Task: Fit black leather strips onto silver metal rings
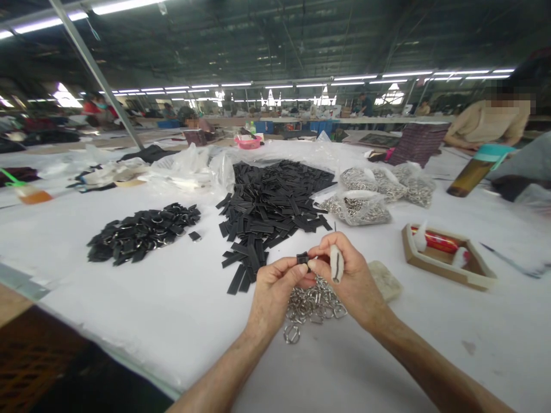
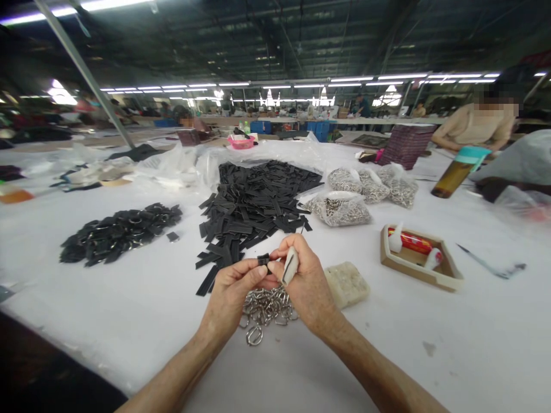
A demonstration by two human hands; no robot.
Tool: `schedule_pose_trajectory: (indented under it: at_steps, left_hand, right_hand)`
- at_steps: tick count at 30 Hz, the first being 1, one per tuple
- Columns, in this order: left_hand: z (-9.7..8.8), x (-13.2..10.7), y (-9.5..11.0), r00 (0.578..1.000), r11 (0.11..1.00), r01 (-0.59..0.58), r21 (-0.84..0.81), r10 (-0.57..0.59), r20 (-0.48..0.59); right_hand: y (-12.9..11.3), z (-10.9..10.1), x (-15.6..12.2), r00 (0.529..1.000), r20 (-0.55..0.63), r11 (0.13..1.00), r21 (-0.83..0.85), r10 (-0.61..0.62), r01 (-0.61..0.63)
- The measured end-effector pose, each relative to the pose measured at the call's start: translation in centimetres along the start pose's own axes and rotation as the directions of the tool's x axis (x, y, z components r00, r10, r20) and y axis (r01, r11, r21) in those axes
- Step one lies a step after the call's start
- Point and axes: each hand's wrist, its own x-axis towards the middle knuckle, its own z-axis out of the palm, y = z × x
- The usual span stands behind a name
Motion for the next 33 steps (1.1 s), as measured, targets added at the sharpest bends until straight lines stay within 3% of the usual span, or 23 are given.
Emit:
schedule_pose_trajectory:
  at_steps: [14, 19, 21, 23, 25, 29, 33]
  left_hand:
    - [0.32, -0.13, -0.04, 1.000, 0.994, 0.010, 0.111, -0.011, 0.007]
    - [-0.09, 0.11, -0.19, 0.977, 0.955, -0.163, 0.247, 0.191, -0.092]
    - [-0.34, 0.18, -0.18, 0.989, 0.970, -0.118, 0.211, 0.134, -0.060]
    - [-0.55, 0.21, -0.16, 0.999, 0.991, 0.026, 0.130, -0.029, 0.026]
    - [-0.65, 0.22, -0.14, 0.983, 0.990, 0.139, 0.024, -0.140, 0.116]
    - [-0.51, 0.25, -0.17, 0.973, 0.973, 0.180, -0.144, -0.155, 0.169]
    - [-0.30, 0.24, -0.30, 0.974, 0.966, 0.204, -0.158, -0.185, 0.129]
  right_hand:
    - [-0.23, -0.15, -0.13, 0.999, -0.008, 0.990, -0.138, -0.035, 0.033]
    - [-0.39, -0.12, 0.00, 1.000, -0.003, 0.992, -0.123, -0.010, 0.010]
    - [-0.42, -0.08, 0.00, 1.000, 0.004, 0.991, -0.130, 0.008, -0.007]
    - [-0.46, -0.05, -0.06, 1.000, 0.016, 0.990, -0.142, 0.019, -0.017]
    - [-0.50, -0.02, -0.13, 0.999, 0.022, 0.987, -0.157, 0.028, -0.024]
    - [-0.41, -0.01, -0.21, 0.999, 0.007, 0.982, -0.185, 0.036, -0.034]
    - [-0.11, -0.01, -0.20, 0.999, 0.015, 0.985, -0.169, 0.036, -0.033]
